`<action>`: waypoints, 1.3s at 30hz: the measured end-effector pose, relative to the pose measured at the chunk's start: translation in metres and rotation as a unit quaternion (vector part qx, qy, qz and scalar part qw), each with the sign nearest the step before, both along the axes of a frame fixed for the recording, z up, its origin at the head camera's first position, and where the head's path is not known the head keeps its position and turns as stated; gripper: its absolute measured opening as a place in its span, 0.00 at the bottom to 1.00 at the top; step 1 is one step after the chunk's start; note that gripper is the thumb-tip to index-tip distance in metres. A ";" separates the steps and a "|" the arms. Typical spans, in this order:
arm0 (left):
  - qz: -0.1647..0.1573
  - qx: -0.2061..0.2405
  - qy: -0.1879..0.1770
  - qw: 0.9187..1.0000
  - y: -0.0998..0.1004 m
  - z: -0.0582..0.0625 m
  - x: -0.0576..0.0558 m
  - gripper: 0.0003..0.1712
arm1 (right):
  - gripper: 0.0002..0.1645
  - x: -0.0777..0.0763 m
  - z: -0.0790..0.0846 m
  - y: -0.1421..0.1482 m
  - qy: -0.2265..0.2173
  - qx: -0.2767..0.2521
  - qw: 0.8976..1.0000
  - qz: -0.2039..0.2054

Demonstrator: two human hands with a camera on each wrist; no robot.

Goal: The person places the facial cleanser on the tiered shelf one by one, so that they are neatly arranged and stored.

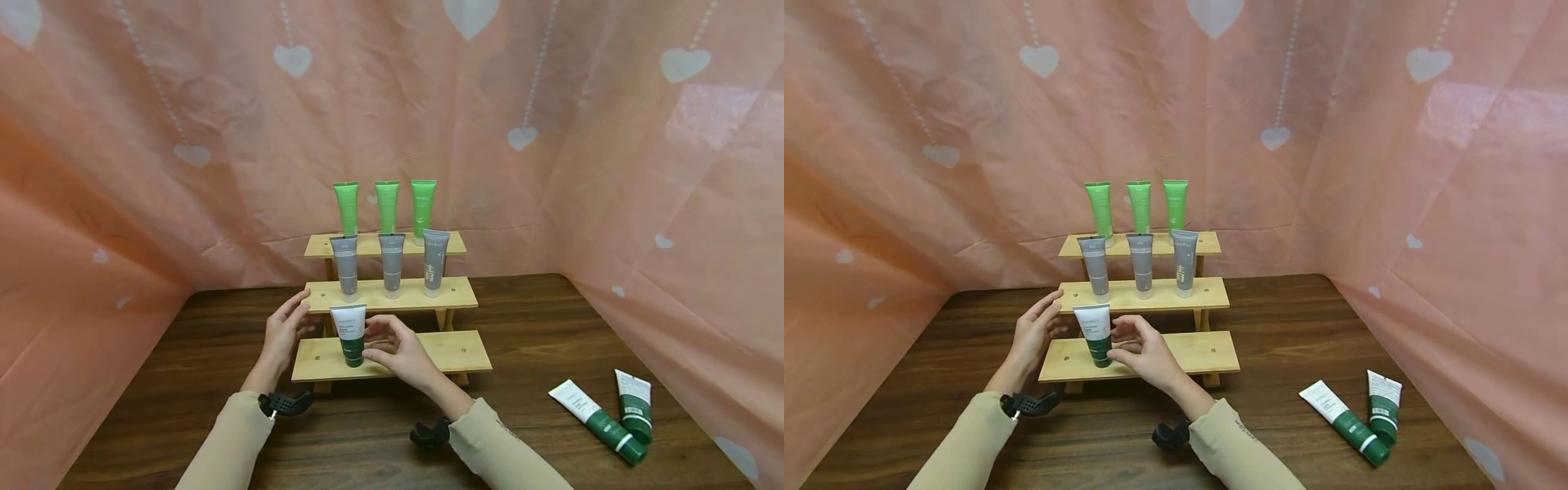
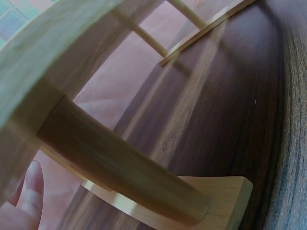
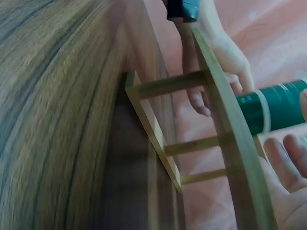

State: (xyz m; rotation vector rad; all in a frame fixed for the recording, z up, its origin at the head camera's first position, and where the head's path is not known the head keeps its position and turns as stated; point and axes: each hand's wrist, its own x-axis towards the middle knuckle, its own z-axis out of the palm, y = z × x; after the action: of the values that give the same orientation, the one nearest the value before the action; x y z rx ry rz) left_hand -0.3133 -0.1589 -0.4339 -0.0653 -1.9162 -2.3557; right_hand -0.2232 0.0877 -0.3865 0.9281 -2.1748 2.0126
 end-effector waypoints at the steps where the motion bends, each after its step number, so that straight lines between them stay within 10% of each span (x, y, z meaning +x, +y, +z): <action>1: -0.001 0.000 0.000 1.000 0.000 0.000 0.000 0.25 | 0.26 0.001 0.001 0.004 0.000 0.000 1.000 0.001; 14: -0.001 0.005 0.003 1.000 0.000 -0.001 0.000 0.25 | 0.26 0.018 0.002 0.055 -0.021 0.037 0.999 -0.024; 39: 0.000 0.008 0.004 1.000 -0.001 0.000 0.001 0.25 | 0.24 0.050 -0.022 0.148 0.074 0.034 0.988 -0.129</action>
State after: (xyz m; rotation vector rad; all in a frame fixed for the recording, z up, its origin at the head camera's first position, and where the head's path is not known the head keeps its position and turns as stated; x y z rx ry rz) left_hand -0.3127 -0.1595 -0.4342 -0.0728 -1.8948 -2.3669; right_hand -0.1729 0.2361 -0.4083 0.7320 -2.1667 1.7082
